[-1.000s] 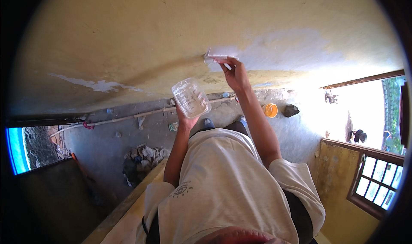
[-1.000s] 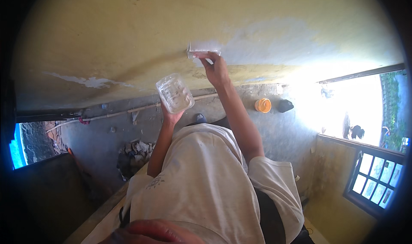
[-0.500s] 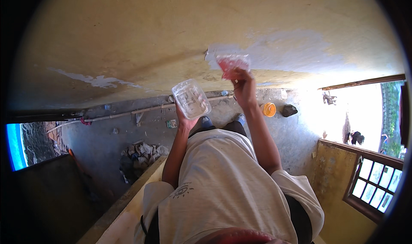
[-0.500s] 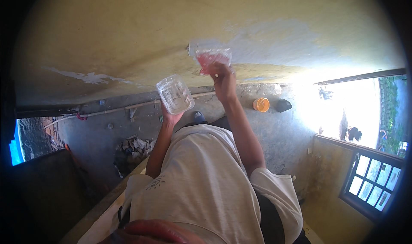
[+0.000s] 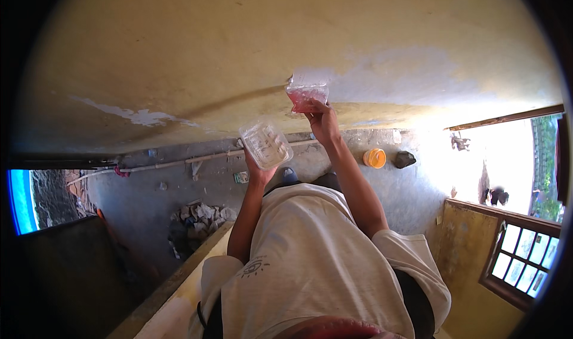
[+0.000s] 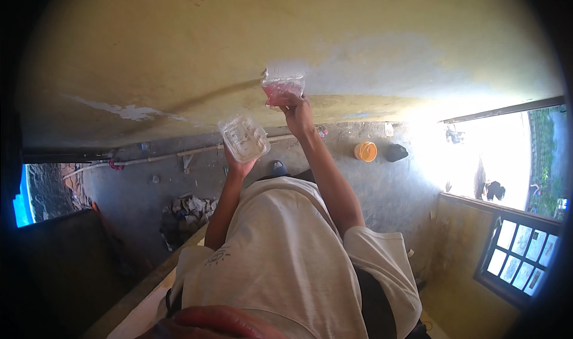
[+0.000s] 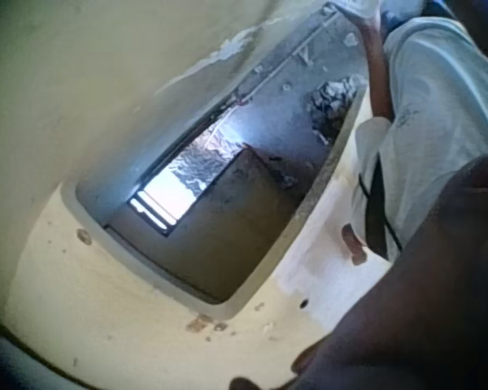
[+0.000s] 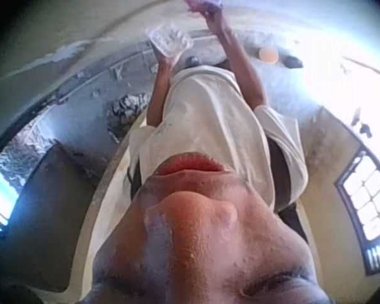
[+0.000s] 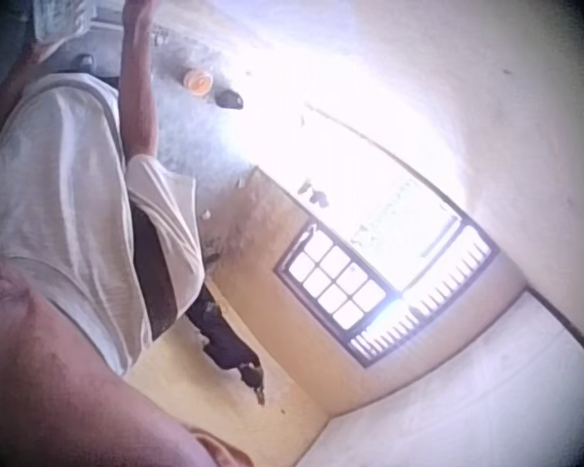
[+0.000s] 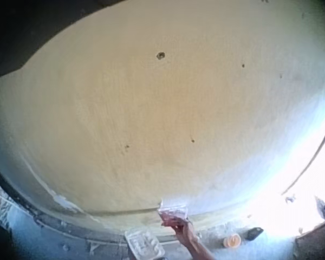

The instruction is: The person applies plaster to a wall using a spatula and a plastic container to hold the compound.

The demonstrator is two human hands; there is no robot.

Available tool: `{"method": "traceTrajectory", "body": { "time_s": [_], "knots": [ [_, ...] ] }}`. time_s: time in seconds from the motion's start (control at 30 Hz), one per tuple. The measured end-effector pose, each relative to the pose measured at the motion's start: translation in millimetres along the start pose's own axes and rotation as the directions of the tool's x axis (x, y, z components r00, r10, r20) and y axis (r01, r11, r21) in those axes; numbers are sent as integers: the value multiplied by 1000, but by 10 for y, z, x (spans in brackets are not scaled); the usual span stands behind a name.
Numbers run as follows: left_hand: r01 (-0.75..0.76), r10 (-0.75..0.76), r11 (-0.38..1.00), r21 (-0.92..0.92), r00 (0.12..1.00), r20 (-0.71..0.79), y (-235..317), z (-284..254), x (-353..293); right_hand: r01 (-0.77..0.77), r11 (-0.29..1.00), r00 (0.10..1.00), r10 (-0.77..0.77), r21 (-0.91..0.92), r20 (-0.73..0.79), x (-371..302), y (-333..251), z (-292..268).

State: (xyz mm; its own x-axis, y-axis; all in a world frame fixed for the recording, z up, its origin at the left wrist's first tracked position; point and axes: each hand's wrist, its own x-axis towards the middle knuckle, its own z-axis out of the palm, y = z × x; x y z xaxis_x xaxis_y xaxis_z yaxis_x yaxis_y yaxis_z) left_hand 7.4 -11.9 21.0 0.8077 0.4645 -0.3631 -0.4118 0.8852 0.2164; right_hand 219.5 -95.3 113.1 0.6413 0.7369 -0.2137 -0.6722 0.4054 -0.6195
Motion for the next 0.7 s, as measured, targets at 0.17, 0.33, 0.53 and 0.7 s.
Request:
{"method": "traceTrajectory", "body": {
  "time_s": [0.17,0.33,0.53,0.7],
  "knots": [
    [20,-20,1000,-12,999,33,-3,-51,26,55,991,996,-46,125,-74,-12,-146,208],
    [30,-30,999,-20,999,-20,-34,69,10,63,984,997,-53,169,-61,-123,-477,559],
    [35,-35,999,-24,999,-26,-62,161,-10,224,948,969,-241,226,50,-360,-984,758],
    [54,-54,998,-20,998,-28,-89,145,4,320,944,947,-316,74,-59,-469,-1032,246]
  ]
}}
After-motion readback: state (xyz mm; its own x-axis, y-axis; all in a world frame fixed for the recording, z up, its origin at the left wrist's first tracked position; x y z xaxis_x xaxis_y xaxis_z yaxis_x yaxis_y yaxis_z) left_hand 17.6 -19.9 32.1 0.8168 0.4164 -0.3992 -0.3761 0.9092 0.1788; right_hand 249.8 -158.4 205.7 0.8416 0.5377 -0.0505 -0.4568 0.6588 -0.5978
